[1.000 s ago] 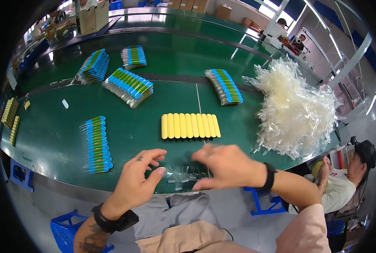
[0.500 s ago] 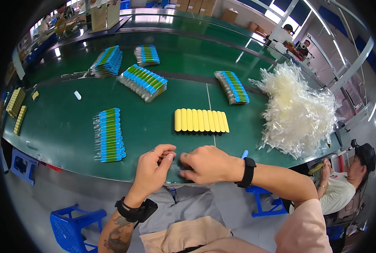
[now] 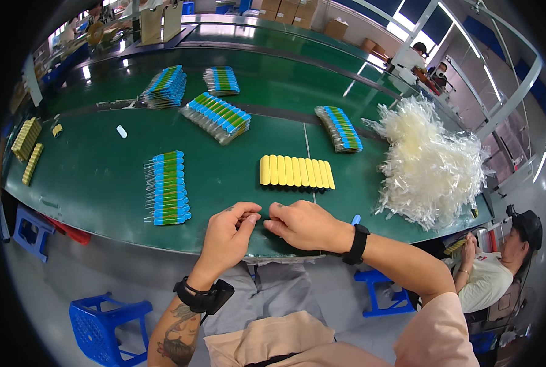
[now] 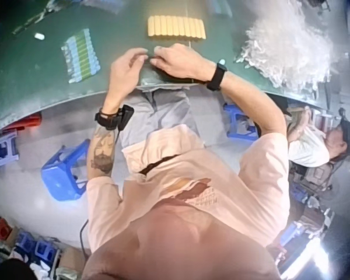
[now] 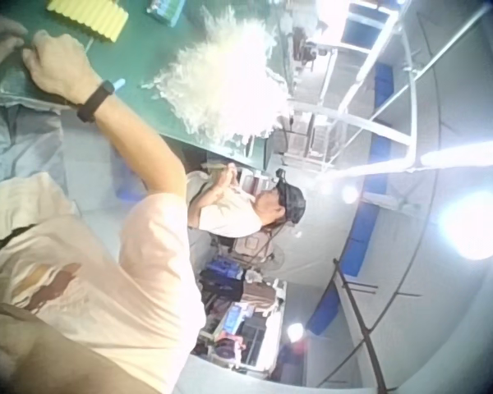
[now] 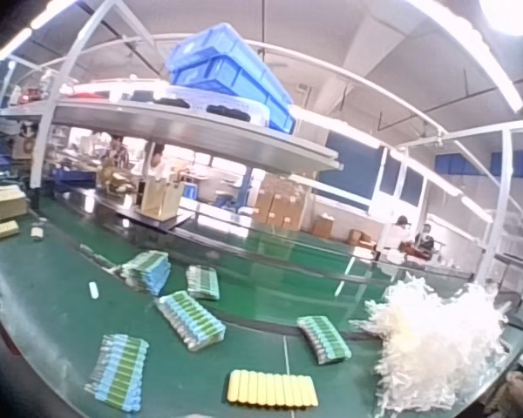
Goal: The person picks up a stack of blue and green items, places them on a plastic sheet, and folds the sheet over them before repeating the process with a stack of yellow items.
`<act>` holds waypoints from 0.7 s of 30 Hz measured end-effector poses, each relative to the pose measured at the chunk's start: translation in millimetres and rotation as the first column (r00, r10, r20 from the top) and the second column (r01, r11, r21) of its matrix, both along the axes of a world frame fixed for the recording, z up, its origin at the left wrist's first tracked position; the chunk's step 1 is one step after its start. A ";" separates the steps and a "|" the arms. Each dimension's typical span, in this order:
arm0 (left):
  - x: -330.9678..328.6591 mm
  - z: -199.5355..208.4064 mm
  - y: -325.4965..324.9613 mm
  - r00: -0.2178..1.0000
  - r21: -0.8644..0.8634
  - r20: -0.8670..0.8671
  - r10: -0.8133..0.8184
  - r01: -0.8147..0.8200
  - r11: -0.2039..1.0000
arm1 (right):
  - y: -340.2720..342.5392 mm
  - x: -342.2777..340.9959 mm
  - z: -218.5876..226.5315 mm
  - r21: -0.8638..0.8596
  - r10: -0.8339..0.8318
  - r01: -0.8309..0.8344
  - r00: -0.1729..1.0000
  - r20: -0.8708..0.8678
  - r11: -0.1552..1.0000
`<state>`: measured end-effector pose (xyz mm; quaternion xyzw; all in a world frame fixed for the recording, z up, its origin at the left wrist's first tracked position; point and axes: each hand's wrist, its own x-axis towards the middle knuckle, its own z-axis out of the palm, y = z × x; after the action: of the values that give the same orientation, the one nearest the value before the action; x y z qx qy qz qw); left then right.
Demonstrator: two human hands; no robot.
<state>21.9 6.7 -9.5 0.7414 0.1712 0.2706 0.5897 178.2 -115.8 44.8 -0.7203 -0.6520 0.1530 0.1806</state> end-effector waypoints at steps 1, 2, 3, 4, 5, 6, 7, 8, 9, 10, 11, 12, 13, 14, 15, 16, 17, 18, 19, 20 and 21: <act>-1.0 -0.8 1.4 1.000 0.008 -0.009 -0.001 0.001 1.000 | 0.5 -2.2 6.0 -0.055 0.013 -0.010 0.999 0.044 0.998; -1.3 -1.0 2.5 1.000 0.018 -0.019 -0.004 0.004 1.000 | 0.6 -2.7 9.7 -0.109 0.026 -0.017 0.996 0.085 0.994; -1.7 -0.9 2.6 1.000 0.021 -0.020 -0.013 0.013 1.000 | 1.1 -1.5 7.8 -0.106 0.017 -0.008 0.996 0.084 0.994; -2.3 -0.4 1.5 1.000 0.013 -0.009 -0.003 0.003 1.000 | 2.6 -0.1 5.2 -0.159 0.096 -0.071 0.983 0.158 0.985; -2.2 -0.2 -0.3 1.000 0.004 0.002 0.007 -0.007 1.000 | 3.8 0.9 4.9 -0.218 0.177 -0.128 0.958 0.226 0.968; -1.8 -1.0 -2.8 1.000 0.007 0.001 -0.003 0.003 1.000 | 4.7 4.0 7.7 -0.278 0.159 -0.095 0.963 0.217 0.956; -2.3 -2.0 -1.8 1.000 0.010 0.001 0.013 -0.013 1.000 | 3.9 5.1 3.8 -0.272 0.152 -0.089 0.964 0.220 0.958; -2.2 -2.7 -0.3 1.000 0.010 0.003 0.028 -0.028 1.000 | 0.8 7.6 -3.9 -0.165 0.162 -0.126 0.961 0.223 0.978; -0.9 -2.6 0.7 1.000 0.013 0.006 0.022 -0.022 1.000 | -2.1 10.4 -7.6 -0.059 0.173 -0.163 0.958 0.230 0.985; 0.0 -2.7 0.5 1.000 -0.009 0.011 0.010 -0.010 1.000 | -6.4 15.0 0.0 -0.012 0.147 -0.149 0.963 0.226 0.989; -1.2 -3.9 0.6 1.000 -0.035 0.008 0.012 -0.011 0.999 | -11.7 20.7 16.7 -0.009 0.073 -0.072 0.983 0.169 0.997; -1.8 -3.1 0.8 1.000 -0.032 0.005 0.007 -0.007 0.999 | -23.1 30.4 31.4 0.088 -0.017 0.004 0.989 0.144 0.996; -0.6 -0.2 -1.4 1.000 -0.048 0.020 0.014 -0.013 0.999 | -45.5 46.5 48.8 0.269 -0.096 0.059 0.987 0.127 0.961; 0.2 2.1 -2.6 1.000 0.010 0.025 0.008 -0.008 1.000 | -75.1 72.1 53.0 0.393 -0.241 0.233 0.970 -0.029 0.890; 2.5 4.9 -2.7 0.999 0.067 0.039 -0.017 0.015 0.998 | -99.2 86.5 81.5 0.379 -0.375 0.605 0.763 -0.527 0.700; 6.3 4.6 -4.4 0.999 0.064 0.053 -0.009 0.006 0.998 | -124.5 109.2 123.2 0.531 -0.329 0.598 0.790 -0.517 0.601; 3.4 0.7 -2.5 0.998 0.062 0.056 -0.014 0.010 0.998 | -141.8 129.7 159.7 0.671 -0.333 0.575 0.818 -0.468 0.469; -0.1 0.3 -1.7 0.999 0.063 0.054 -0.006 0.003 0.998 | -156.0 144.6 194.3 0.741 -0.371 0.579 0.807 -0.460 0.341; -4.2 1.3 0.3 0.999 0.093 0.041 0.001 -0.005 0.996 | -170.7 156.1 225.3 0.800 -0.402 0.563 0.794 -0.456 0.205; -6.9 2.7 1.2 0.999 0.098 0.032 0.005 -0.008 0.995 | -186.2 168.5 250.8 0.841 -0.527 0.510 0.772 -0.355 0.181; -10.6 1.2 4.2 1.000 0.101 -0.008 0.003 -0.002 0.995 | -197.3 175.4 274.4 0.877 -0.637 0.448 0.730 -0.249 0.171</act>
<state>11.4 10.9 -8.3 0.7712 0.1604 0.2768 0.5503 353.6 -313.2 319.1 -0.6969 -0.3365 -0.3608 0.5205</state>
